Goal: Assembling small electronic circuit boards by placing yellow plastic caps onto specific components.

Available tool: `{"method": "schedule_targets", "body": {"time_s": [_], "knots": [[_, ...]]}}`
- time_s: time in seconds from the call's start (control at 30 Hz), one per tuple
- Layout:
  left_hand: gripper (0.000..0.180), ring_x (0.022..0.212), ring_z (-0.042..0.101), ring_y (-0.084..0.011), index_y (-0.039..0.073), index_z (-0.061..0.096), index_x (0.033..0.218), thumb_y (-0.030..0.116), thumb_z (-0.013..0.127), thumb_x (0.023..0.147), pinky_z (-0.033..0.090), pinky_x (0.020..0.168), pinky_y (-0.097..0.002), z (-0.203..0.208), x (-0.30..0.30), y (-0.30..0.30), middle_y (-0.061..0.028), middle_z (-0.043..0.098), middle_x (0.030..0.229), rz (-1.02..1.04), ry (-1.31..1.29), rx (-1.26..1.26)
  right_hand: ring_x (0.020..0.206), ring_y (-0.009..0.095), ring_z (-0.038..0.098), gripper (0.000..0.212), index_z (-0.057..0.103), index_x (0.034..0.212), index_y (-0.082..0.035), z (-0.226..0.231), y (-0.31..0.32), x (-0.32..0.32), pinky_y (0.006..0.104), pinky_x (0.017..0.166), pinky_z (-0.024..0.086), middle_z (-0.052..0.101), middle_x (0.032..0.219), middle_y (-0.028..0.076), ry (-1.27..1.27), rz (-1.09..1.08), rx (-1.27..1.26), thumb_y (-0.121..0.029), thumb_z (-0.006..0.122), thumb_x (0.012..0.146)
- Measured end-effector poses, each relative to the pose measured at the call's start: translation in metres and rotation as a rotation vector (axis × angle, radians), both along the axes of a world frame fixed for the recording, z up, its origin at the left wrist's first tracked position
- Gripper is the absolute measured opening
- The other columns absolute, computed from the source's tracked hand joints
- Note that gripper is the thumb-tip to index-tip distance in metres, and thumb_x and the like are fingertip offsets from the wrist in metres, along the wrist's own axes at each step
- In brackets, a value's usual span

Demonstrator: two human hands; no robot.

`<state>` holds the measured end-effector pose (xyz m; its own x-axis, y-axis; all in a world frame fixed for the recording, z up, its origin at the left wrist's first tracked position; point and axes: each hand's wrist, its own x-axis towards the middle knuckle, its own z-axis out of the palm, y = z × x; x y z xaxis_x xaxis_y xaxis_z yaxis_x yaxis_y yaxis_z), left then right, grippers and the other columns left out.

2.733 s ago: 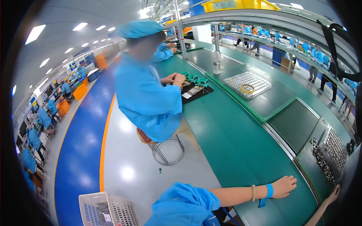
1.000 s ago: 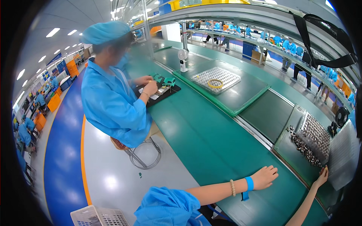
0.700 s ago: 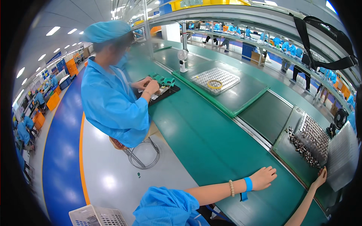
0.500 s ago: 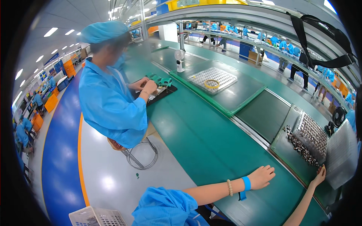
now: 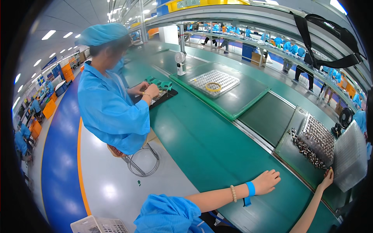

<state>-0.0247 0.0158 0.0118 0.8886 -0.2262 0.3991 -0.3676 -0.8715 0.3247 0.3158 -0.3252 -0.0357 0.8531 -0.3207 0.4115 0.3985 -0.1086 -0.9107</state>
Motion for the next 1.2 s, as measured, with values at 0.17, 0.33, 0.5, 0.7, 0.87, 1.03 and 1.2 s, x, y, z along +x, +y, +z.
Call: {"method": "schedule_targets", "body": {"time_s": [0.17, 0.33, 0.5, 0.7, 0.87, 1.03, 1.2], "knots": [[0.032, 0.100, 0.046, -0.0239, 0.002, 0.052, 0.104, 0.018, 0.065, 0.080, 0.043, 0.080, -0.0354, 0.001, -0.002, 0.001, -0.0101, 0.046, 0.108, 0.002, -0.005, 0.000, 0.078, 0.004, 0.055, 0.025, 0.066, 0.112, -0.012, 0.000, 0.002, -0.003, 0.0190, 0.067, 0.042, 0.065, 0.092, -0.002, 0.001, 0.017, 0.004, -0.025, 0.055, 0.095], [0.032, 0.100, 0.046, -0.0239, 0.002, 0.051, 0.105, 0.018, 0.065, 0.080, 0.043, 0.080, -0.0354, 0.001, -0.002, 0.000, -0.0102, 0.046, 0.108, 0.003, 0.003, -0.001, 0.079, 0.005, 0.055, 0.025, 0.066, 0.112, -0.011, 0.004, 0.004, -0.008, 0.0200, 0.068, 0.042, 0.066, 0.093, -0.001, 0.003, 0.017, -0.013, -0.024, 0.054, 0.095], [0.033, 0.100, 0.046, -0.0241, 0.002, 0.051, 0.105, 0.018, 0.065, 0.080, 0.043, 0.080, -0.0355, 0.000, -0.001, 0.000, -0.0100, 0.046, 0.109, 0.007, 0.014, 0.005, 0.080, 0.006, 0.056, 0.024, 0.065, 0.112, -0.010, 0.007, 0.008, -0.012, 0.0215, 0.069, 0.043, 0.066, 0.092, 0.000, 0.011, 0.019, -0.036, -0.021, 0.053, 0.095], [0.034, 0.100, 0.046, -0.0241, 0.002, 0.051, 0.106, 0.018, 0.064, 0.080, 0.043, 0.080, -0.0361, 0.000, -0.001, 0.001, -0.0100, 0.046, 0.109, 0.003, 0.008, 0.007, 0.079, 0.006, 0.056, 0.023, 0.066, 0.111, -0.009, 0.008, 0.009, -0.012, 0.0212, 0.068, 0.043, 0.066, 0.091, 0.000, 0.018, 0.011, -0.029, -0.020, 0.054, 0.095], [0.034, 0.101, 0.046, -0.0246, 0.002, 0.051, 0.107, 0.018, 0.064, 0.080, 0.043, 0.082, -0.0369, 0.000, -0.001, 0.001, -0.0102, 0.046, 0.109, 0.000, 0.000, 0.003, 0.079, 0.006, 0.056, 0.023, 0.066, 0.110, -0.009, 0.007, 0.009, -0.012, 0.0211, 0.067, 0.042, 0.065, 0.090, 0.000, 0.003, 0.027, -0.025, -0.022, 0.055, 0.094], [0.033, 0.101, 0.046, -0.0248, 0.002, 0.050, 0.107, 0.018, 0.064, 0.081, 0.043, 0.082, -0.0370, 0.002, -0.002, 0.001, -0.0101, 0.046, 0.110, -0.001, 0.024, -0.006, 0.078, 0.006, 0.056, 0.023, 0.066, 0.110, -0.009, 0.008, 0.010, -0.014, 0.0209, 0.067, 0.042, 0.065, 0.090, 0.000, 0.009, 0.019, -0.027, -0.022, 0.055, 0.094], [0.033, 0.101, 0.046, -0.0245, 0.003, 0.050, 0.107, 0.018, 0.064, 0.081, 0.042, 0.083, -0.0364, 0.003, -0.001, 0.001, -0.0099, 0.047, 0.110, -0.003, 0.030, 0.003, 0.077, 0.006, 0.055, 0.023, 0.066, 0.110, -0.009, 0.009, 0.009, -0.014, 0.0209, 0.067, 0.042, 0.065, 0.089, -0.001, 0.018, 0.013, -0.033, -0.022, 0.055, 0.094]]}}
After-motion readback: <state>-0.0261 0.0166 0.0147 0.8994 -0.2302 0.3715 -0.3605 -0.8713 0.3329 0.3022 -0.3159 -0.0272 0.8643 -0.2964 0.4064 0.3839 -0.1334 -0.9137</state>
